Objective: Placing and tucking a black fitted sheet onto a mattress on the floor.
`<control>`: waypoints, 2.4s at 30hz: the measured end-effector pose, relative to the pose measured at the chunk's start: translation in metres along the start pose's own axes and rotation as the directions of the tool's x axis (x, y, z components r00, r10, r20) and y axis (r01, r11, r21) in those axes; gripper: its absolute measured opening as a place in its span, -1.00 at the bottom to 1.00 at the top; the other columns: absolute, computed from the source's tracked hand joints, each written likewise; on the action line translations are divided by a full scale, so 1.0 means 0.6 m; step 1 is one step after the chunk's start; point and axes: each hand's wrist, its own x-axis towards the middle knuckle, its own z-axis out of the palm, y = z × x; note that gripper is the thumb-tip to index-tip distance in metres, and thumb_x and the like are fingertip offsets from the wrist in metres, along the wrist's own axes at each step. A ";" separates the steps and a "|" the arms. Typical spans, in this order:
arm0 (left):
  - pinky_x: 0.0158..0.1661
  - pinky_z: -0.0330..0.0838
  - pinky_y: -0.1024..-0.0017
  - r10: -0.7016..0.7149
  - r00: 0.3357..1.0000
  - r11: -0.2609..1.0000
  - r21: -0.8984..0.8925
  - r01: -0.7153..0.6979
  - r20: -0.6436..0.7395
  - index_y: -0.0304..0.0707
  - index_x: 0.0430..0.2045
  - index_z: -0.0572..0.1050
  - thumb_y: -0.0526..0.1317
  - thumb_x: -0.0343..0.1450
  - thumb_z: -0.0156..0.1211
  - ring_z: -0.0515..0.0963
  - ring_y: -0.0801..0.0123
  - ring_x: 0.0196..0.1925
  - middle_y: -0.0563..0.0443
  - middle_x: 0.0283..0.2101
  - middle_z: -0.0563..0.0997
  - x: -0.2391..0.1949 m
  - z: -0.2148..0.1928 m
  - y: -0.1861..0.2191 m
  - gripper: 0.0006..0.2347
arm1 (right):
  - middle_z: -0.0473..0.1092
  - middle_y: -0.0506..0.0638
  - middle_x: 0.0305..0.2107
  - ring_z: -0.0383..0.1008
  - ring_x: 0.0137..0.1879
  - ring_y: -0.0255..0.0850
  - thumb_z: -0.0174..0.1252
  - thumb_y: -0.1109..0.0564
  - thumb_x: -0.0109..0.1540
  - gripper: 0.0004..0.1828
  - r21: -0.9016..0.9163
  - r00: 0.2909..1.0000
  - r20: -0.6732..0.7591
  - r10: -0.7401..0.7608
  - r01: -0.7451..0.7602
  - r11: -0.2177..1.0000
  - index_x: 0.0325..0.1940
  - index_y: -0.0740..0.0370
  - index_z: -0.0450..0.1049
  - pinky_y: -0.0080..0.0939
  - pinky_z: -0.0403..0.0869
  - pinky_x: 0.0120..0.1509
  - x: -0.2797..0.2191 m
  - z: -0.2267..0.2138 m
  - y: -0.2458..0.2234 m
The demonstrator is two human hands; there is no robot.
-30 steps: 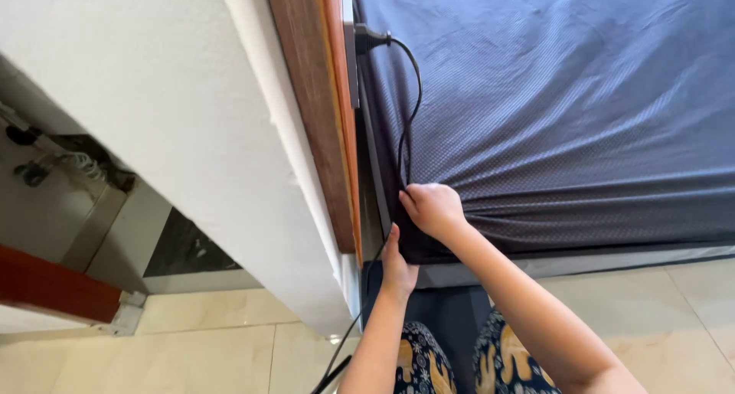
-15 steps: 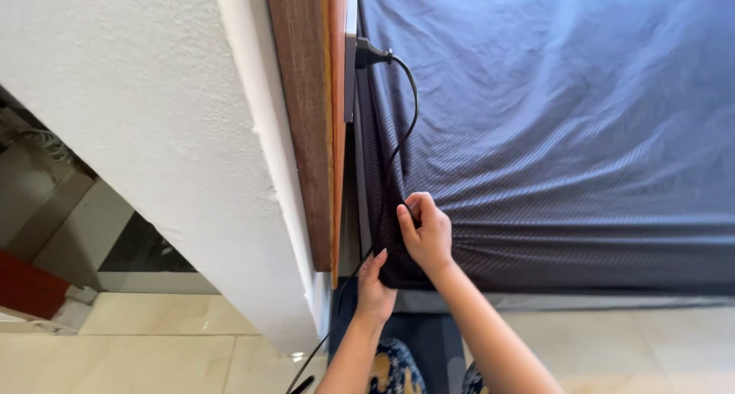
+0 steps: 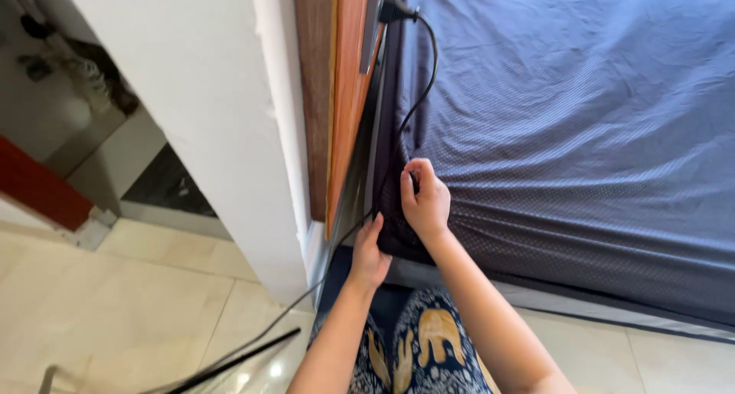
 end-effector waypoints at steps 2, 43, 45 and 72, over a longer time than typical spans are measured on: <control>0.15 0.41 0.37 0.039 0.999 0.981 0.187 -0.042 0.022 -0.31 0.05 0.52 -0.17 0.51 0.07 0.57 0.41 0.12 0.06 0.07 0.61 0.000 0.004 -0.003 -0.71 | 0.20 -0.04 -0.65 0.24 -0.59 -0.19 0.16 0.18 0.34 -0.91 0.010 0.999 -0.006 -0.038 0.038 0.999 -0.13 0.15 0.37 -0.14 0.23 -0.47 -0.006 0.001 0.006; 0.11 0.48 0.11 -0.158 0.978 0.987 0.004 0.160 -0.135 -0.28 0.10 0.46 -0.13 0.56 -0.01 0.60 0.17 0.09 -0.06 0.08 0.60 0.027 0.071 0.010 -0.71 | 0.47 0.02 -0.44 0.53 -0.22 0.01 0.16 -0.02 0.20 -0.77 -0.397 0.843 0.535 -0.048 0.302 0.867 -0.23 0.17 0.38 0.04 0.47 -0.20 -0.118 -0.185 0.010; 0.11 0.49 0.13 -0.167 0.980 0.986 -0.003 0.168 -0.106 -0.29 0.10 0.45 -0.15 0.57 -0.02 0.60 0.17 0.08 -0.07 0.08 0.59 0.012 0.059 0.028 -0.71 | 0.46 0.00 -0.45 0.53 -0.22 -0.01 0.18 -0.02 0.17 -0.75 -0.412 0.839 0.541 -0.061 0.328 0.850 -0.25 0.17 0.38 0.02 0.47 -0.23 -0.132 -0.168 0.010; 0.18 0.46 0.24 -0.226 0.967 0.973 -0.028 0.230 0.116 -0.41 0.12 0.45 -0.19 0.59 0.01 0.58 0.19 0.16 -0.12 0.13 0.59 0.080 -0.223 0.025 -0.71 | 0.41 -0.15 -0.17 0.45 -0.04 -0.19 0.30 0.12 0.22 -0.78 -0.092 0.886 0.428 -0.179 0.240 0.966 -0.09 0.05 0.43 -0.15 0.42 0.09 -0.330 -0.072 0.106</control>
